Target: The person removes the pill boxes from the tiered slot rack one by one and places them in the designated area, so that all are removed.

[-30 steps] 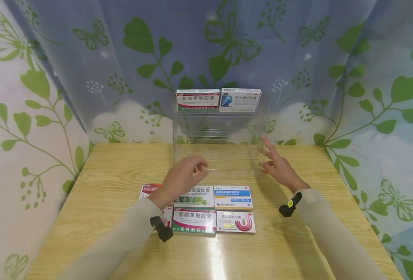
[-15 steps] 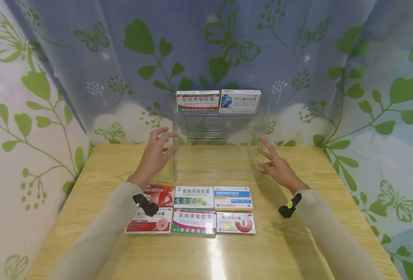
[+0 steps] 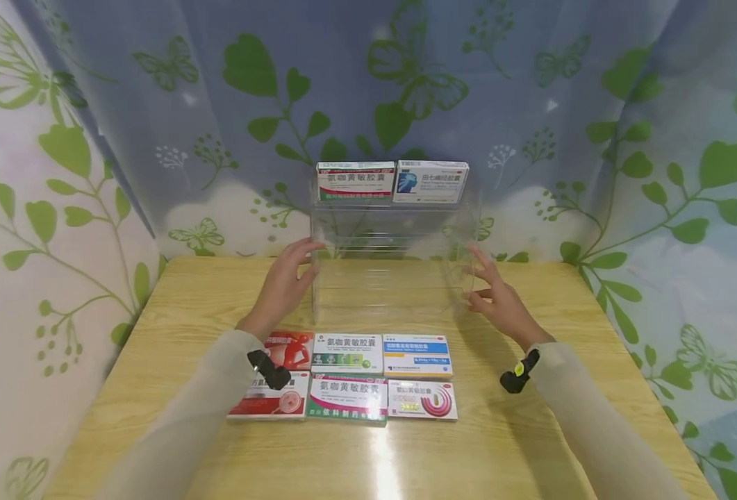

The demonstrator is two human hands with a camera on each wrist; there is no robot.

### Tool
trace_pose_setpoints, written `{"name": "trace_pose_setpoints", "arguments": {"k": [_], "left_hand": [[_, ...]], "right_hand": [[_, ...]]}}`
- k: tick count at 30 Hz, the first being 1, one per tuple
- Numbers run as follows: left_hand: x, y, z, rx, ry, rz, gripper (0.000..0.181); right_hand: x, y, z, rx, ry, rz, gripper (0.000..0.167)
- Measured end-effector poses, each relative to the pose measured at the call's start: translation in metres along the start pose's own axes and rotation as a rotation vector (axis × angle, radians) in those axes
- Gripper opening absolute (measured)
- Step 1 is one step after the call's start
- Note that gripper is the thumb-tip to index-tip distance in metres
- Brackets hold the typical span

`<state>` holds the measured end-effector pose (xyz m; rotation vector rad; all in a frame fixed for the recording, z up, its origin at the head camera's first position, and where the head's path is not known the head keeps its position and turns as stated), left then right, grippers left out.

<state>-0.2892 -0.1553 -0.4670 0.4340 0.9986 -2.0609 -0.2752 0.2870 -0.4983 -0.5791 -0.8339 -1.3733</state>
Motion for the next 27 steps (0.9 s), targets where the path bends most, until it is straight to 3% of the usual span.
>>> {"name": "trace_pose_setpoints", "arguments": {"k": [5, 10, 14, 20, 27], "left_hand": [[-0.002, -0.001, -0.001, -0.006, -0.006, -0.009, 0.047], [-0.002, -0.001, 0.0, -0.013, 0.0, -0.004, 0.046], [-0.002, 0.001, -0.001, -0.008, 0.012, 0.006, 0.046], [-0.001, 0.001, -0.002, -0.007, 0.012, 0.021, 0.046], [-0.002, 0.002, -0.001, -0.004, 0.008, 0.027, 0.046]], "right_hand": [[0.015, -0.007, 0.015, -0.149, -0.011, 0.013, 0.093], [0.047, -0.022, 0.039, -0.313, -0.051, 0.052, 0.077], [0.075, -0.032, 0.055, -0.394, -0.06, 0.067, 0.066], [0.109, -0.049, 0.072, -0.4, -0.064, 0.085, 0.063], [0.137, -0.064, 0.079, -0.343, 0.028, 0.073, 0.067]]}}
Point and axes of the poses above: each hand's wrist, its own y-axis away from the middle knuckle, its own z-axis out of the back of the hand, x = y × z, the point moved 1 cm from there along -y, towards the middle knuckle, and after that the axes turned 15 degrees about -z, right-handed, at the moved point
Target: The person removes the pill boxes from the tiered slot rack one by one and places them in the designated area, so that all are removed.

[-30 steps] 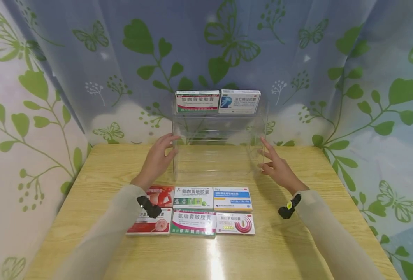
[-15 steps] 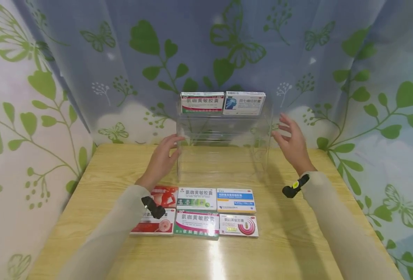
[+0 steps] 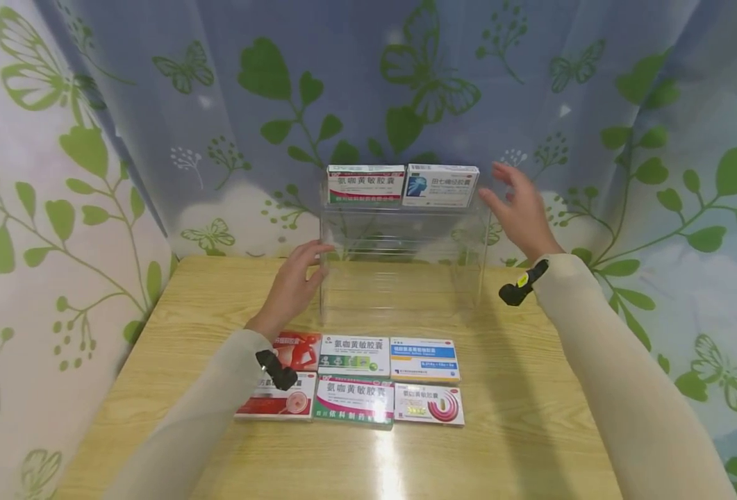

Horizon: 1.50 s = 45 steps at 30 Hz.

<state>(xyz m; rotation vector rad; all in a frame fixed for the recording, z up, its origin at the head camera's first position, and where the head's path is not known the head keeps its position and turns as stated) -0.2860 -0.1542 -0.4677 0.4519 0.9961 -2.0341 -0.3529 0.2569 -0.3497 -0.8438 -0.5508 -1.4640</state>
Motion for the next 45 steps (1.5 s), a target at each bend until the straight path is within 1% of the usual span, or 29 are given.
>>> {"name": "trace_pose_setpoints", "arguments": {"k": [3, 7, 10, 13, 18, 20, 23, 29, 34, 36, 39, 42, 45], "left_hand": [[0.0, 0.0, 0.0, -0.004, -0.003, -0.006, 0.045], [0.001, 0.0, -0.001, -0.007, -0.005, -0.014, 0.045], [0.002, -0.001, -0.003, -0.005, -0.011, -0.018, 0.045], [0.002, -0.001, -0.003, -0.007, -0.019, -0.014, 0.046], [0.001, -0.001, -0.003, -0.012, -0.016, -0.01, 0.046], [0.001, -0.001, -0.003, -0.01, -0.015, -0.011, 0.046], [0.0, -0.001, -0.004, -0.007, -0.013, -0.007, 0.046], [0.0, -0.001, -0.002, -0.008, -0.029, -0.011, 0.046], [0.0, -0.001, -0.002, -0.01, -0.028, -0.017, 0.046], [0.0, 0.0, -0.002, -0.012, -0.028, -0.017, 0.046], [0.001, 0.0, -0.002, -0.018, -0.026, -0.016, 0.046], [0.001, 0.0, -0.002, -0.018, -0.029, -0.013, 0.046], [0.0, -0.001, -0.002, -0.018, -0.037, -0.016, 0.046]], "right_hand": [[0.007, -0.006, -0.004, 0.012, 0.028, 0.007, 0.066], [0.012, -0.011, -0.011, 0.02, 0.052, 0.001, 0.067], [0.015, -0.014, -0.016, 0.01, 0.071, 0.006, 0.066], [0.02, -0.017, -0.019, -0.007, 0.094, 0.022, 0.061], [0.027, -0.02, -0.021, -0.059, 0.124, 0.047, 0.047], [0.028, -0.02, -0.021, -0.078, 0.112, 0.049, 0.043], [0.03, -0.02, -0.018, -0.116, 0.059, 0.066, 0.039], [0.037, -0.014, -0.007, -0.209, -0.069, 0.133, 0.036], [0.041, -0.002, 0.009, -0.251, -0.156, 0.158, 0.035], [0.041, 0.004, 0.017, -0.248, -0.178, 0.165, 0.036], [0.037, 0.013, 0.028, -0.227, -0.173, 0.164, 0.037], [0.024, 0.025, 0.04, -0.205, -0.137, 0.155, 0.037], [0.005, 0.039, 0.051, -0.145, -0.103, 0.105, 0.038]]}}
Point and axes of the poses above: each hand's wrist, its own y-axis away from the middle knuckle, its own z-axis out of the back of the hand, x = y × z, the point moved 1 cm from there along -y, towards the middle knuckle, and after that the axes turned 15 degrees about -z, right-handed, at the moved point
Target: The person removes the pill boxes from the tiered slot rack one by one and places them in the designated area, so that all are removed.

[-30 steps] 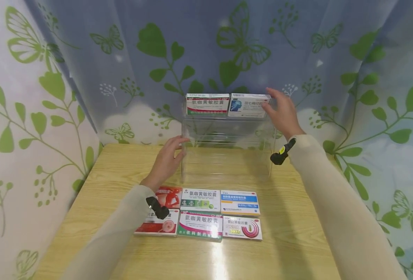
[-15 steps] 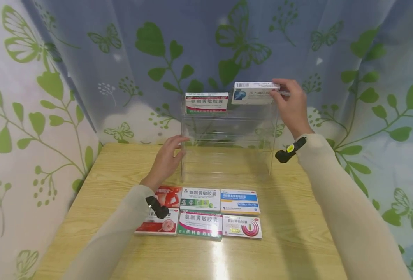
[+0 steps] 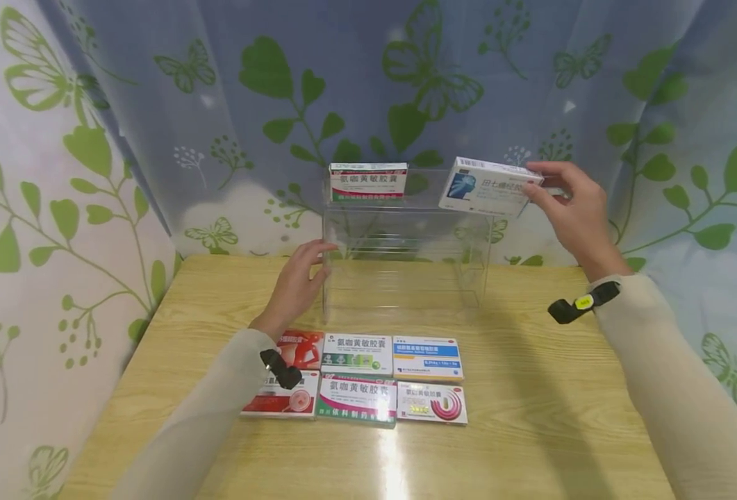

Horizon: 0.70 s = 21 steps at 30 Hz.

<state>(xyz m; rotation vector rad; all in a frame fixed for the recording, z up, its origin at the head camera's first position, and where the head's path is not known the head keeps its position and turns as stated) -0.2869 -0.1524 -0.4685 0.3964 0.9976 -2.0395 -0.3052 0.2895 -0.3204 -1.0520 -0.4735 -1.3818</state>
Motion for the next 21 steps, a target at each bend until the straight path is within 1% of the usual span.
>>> {"name": "trace_pose_setpoints", "arguments": {"k": [3, 5, 8, 10, 15, 21], "left_hand": [[0.0, 0.0, 0.0, -0.003, -0.004, -0.008, 0.047], [0.0, 0.0, 0.0, -0.006, -0.002, -0.012, 0.047], [0.0, 0.0, 0.0, -0.004, 0.002, -0.009, 0.047], [-0.001, 0.0, 0.0, -0.003, 0.004, -0.004, 0.047], [-0.001, 0.0, 0.0, -0.001, 0.005, 0.002, 0.048], [0.0, 0.001, -0.001, 0.005, 0.013, 0.016, 0.046]], "right_hand": [[-0.019, 0.017, 0.015, 0.094, 0.053, -0.072, 0.04], [-0.033, 0.03, 0.025, 0.166, 0.108, -0.122, 0.043], [-0.057, 0.047, 0.036, 0.257, 0.181, -0.172, 0.045], [-0.074, 0.058, 0.042, 0.313, 0.208, -0.204, 0.046], [-0.108, 0.08, 0.046, 0.432, 0.201, -0.284, 0.047], [-0.136, 0.103, 0.038, 0.582, 0.199, -0.338, 0.048]]}}
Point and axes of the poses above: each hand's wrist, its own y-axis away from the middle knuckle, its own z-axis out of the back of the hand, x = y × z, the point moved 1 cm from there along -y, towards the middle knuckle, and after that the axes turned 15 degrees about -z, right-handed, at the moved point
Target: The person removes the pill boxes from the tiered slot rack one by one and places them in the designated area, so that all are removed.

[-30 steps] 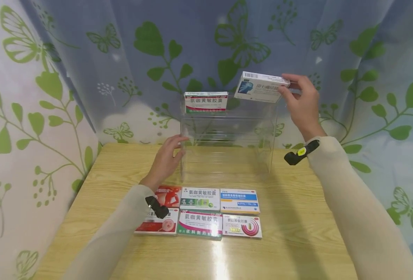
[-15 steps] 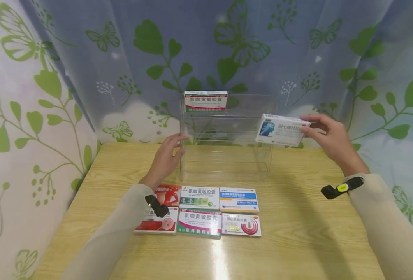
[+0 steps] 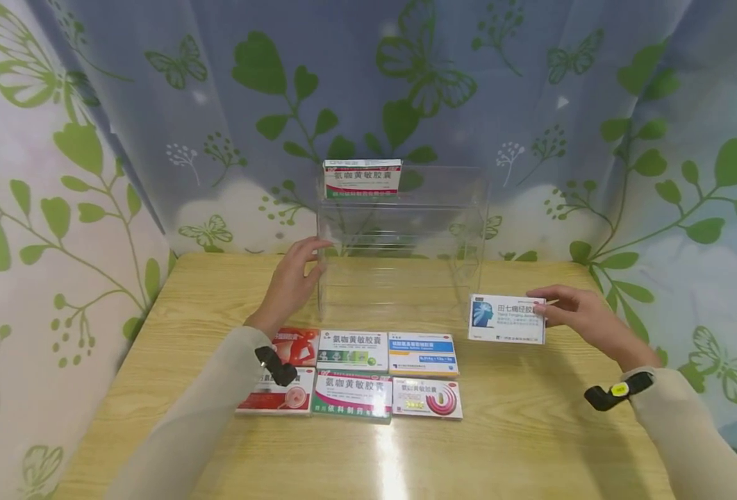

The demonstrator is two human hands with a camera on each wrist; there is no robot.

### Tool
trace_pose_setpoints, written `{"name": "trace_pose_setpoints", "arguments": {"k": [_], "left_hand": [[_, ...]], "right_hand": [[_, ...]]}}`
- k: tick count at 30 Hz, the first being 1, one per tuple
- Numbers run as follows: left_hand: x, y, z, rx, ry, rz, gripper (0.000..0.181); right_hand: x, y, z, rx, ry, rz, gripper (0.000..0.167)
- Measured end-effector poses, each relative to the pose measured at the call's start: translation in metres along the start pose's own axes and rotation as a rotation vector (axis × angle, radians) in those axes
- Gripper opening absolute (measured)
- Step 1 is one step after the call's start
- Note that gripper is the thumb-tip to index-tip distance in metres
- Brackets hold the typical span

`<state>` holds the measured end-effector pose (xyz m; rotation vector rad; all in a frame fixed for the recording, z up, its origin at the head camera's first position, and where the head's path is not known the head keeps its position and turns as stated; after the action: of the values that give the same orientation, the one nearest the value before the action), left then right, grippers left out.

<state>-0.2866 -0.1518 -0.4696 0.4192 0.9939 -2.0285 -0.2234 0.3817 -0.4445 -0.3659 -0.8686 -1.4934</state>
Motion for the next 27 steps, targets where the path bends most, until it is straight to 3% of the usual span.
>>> {"name": "trace_pose_setpoints", "arguments": {"k": [11, 17, 27], "left_hand": [[0.002, 0.0, 0.0, -0.003, -0.004, -0.008, 0.048], [0.001, 0.0, 0.0, -0.002, -0.002, -0.004, 0.048], [0.0, 0.0, -0.001, -0.006, -0.002, -0.003, 0.047]], "right_hand": [[-0.049, -0.019, -0.041, 0.172, -0.068, -0.078, 0.048], [-0.057, -0.023, -0.052, 0.163, -0.034, -0.092, 0.047], [-0.05, -0.031, -0.06, 0.15, 0.024, -0.105, 0.044]]}}
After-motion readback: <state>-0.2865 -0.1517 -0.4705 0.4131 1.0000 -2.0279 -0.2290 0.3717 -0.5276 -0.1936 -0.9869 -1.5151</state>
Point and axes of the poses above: each hand's wrist, its own y-axis away from the middle knuckle, its own z-axis out of the back of the hand, x = y × z, the point moved 1 cm from there along -y, towards the middle knuckle, and after that the axes turned 15 degrees about -z, right-handed, at the moved point
